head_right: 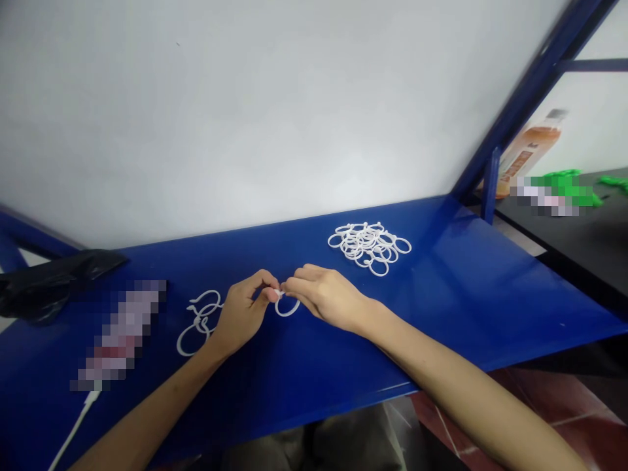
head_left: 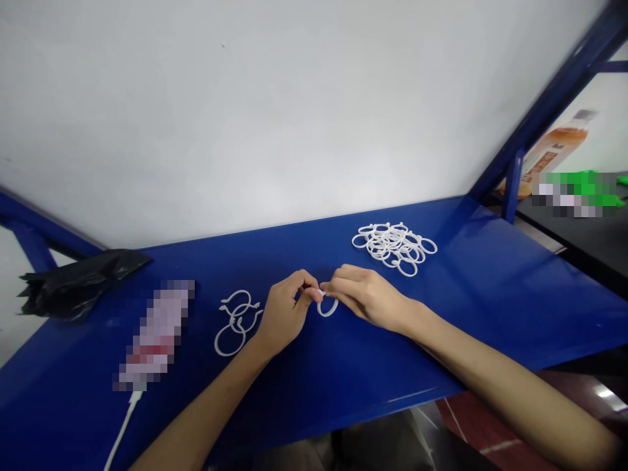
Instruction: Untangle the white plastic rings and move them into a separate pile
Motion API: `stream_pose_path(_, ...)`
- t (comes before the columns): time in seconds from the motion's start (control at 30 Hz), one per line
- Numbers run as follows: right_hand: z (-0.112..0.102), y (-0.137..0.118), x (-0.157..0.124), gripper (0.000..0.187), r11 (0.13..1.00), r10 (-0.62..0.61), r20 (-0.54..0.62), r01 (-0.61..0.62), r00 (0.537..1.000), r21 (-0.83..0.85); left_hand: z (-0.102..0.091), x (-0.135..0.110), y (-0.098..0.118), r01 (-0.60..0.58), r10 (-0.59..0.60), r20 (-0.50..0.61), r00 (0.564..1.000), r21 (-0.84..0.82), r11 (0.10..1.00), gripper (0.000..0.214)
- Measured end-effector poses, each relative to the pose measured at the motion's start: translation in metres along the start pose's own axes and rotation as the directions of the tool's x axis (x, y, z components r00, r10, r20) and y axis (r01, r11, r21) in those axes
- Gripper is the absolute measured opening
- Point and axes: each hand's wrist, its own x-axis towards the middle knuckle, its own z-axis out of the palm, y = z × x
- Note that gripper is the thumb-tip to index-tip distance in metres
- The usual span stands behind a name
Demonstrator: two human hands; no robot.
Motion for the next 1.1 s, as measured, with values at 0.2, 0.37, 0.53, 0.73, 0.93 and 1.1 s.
stream_pose_path(0.2, -0.021, 0.012, -0.003, 0.030, 0.946, 0.196, 0.001, -0.189, 0.981, -0.262, -0.004, 0.001, 0.006, -0.008, -0.008, 0.026, 1.000, 0.541, 0.841, 0.037)
stream_pose_path(0.37, -0.059, 0.039, -0.022, 0.034, 0.616, 0.541, -0.246, -0.578, 0.804, -0.535, -0.018, 0.001, 0.015, 0.145, -0.222, -0.035, 0.974, 0.852, 0.502, 0.044)
stream_pose_path(0.53, -0.083, 0.063, -0.041, 0.025, 0.498, 0.687, -0.276, -0.713, 0.672, -0.493, -0.019, 0.002, 0.015, 0.131, -0.365, 0.044, 0.930, 0.888, 0.442, 0.045)
stream_pose_path(0.73, -0.080, 0.074, -0.041, 0.011, 0.503, 0.777, -0.160, -0.754, 0.608, -0.423, -0.013, 0.003, 0.015, 0.103, -0.356, 0.099, 0.929, 0.857, 0.506, 0.040)
stream_pose_path(0.93, -0.075, 0.076, -0.042, 0.008, 0.508, 0.731, -0.207, -0.721, 0.650, -0.472, -0.013, 0.003, 0.017, 0.105, -0.292, 0.032, 0.956, 0.891, 0.442, 0.038)
stream_pose_path(1.1, -0.077, 0.072, -0.042, 0.014, 0.488, 0.717, -0.262, -0.733, 0.646, -0.473, -0.015, 0.001, 0.011, 0.140, -0.338, 0.014, 0.941, 0.894, 0.426, 0.038)
